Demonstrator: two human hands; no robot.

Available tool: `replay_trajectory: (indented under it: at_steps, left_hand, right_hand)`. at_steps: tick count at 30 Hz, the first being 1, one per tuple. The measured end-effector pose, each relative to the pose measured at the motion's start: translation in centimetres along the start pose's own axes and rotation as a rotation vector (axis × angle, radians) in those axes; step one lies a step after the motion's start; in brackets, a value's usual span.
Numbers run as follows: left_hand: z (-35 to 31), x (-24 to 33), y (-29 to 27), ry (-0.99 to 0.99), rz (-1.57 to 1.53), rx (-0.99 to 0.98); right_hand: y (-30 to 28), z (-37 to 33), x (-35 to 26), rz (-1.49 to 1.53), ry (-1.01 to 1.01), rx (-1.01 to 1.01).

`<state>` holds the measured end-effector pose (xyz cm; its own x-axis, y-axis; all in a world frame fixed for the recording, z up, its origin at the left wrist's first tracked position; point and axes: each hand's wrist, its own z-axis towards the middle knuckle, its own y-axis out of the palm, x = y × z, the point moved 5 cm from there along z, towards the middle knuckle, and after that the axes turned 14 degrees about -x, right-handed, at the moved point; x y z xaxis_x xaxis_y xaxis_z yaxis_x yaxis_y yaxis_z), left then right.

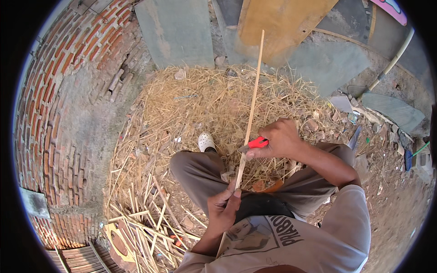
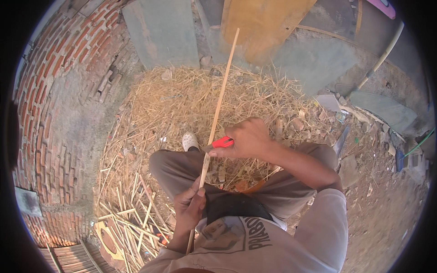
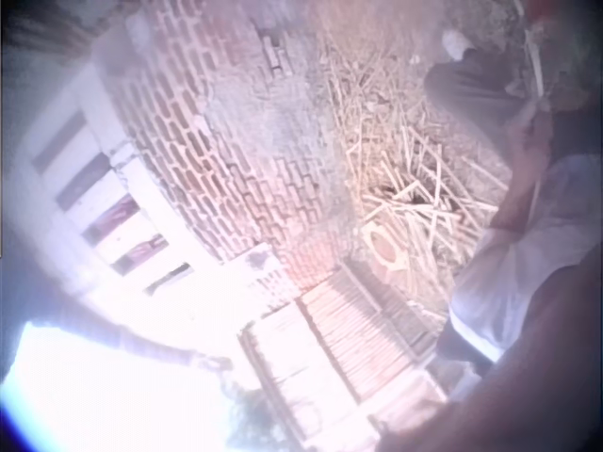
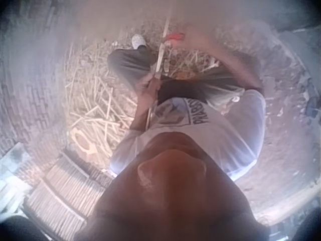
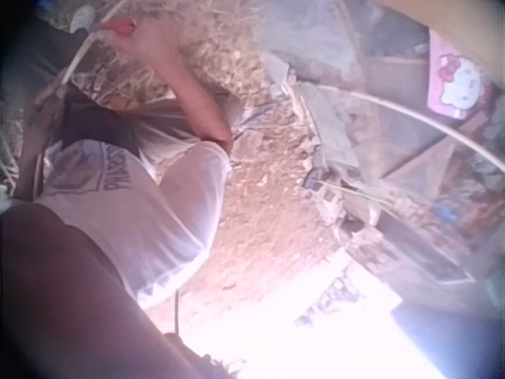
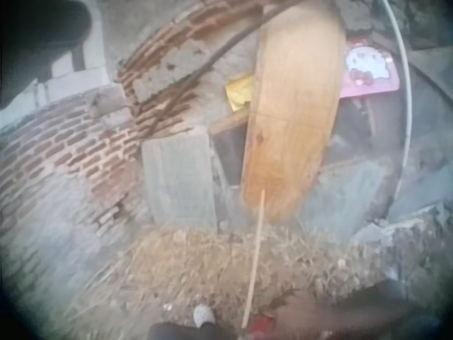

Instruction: The person sits cross-legged on the ground and uses a red utility knife to peel the outer layer off a long bamboo stick. They hold the stick with their left hand and scrape the knife along its length with their right hand, removing thin strips of material.

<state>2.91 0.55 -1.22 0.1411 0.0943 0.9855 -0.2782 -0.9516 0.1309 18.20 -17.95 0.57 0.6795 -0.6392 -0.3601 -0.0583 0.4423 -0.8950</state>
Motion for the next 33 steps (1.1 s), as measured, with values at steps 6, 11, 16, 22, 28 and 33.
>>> replay_trajectory:
  at_steps: [6, 11, 16, 22, 28, 33]
  left_hand:
    - [-0.2, 0.6, 0.6, -0.029, 0.023, -0.025]
    - [0.3, -0.3, 0.6, -0.081, -0.476, -0.012]
    - [0.9, 0.2, 1.7, -0.143, -0.655, -0.063]
    - [0.2, -1.4, 1.1, -0.05, -0.629, -0.023]
    - [0.1, 0.2, 0.7, -0.052, 0.006, -0.027]
    - [0.1, 1.2, 0.6, -0.051, 0.139, 0.006]
  right_hand:
    - [-0.2, 0.5, 5.1, 0.018, 0.337, -0.039]
    - [0.2, 0.5, 1.4, -0.005, 0.076, -0.016]
    - [-1.1, 1.4, 5.0, -0.049, 0.229, 0.125]
    - [0.2, 0.8, 3.4, -0.009, 0.223, 0.017]
    - [-0.3, 0.8, 5.7, -0.026, 0.35, -0.038]
    - [1.3, 0.0, 0.2, 0.02, 0.041, -0.038]
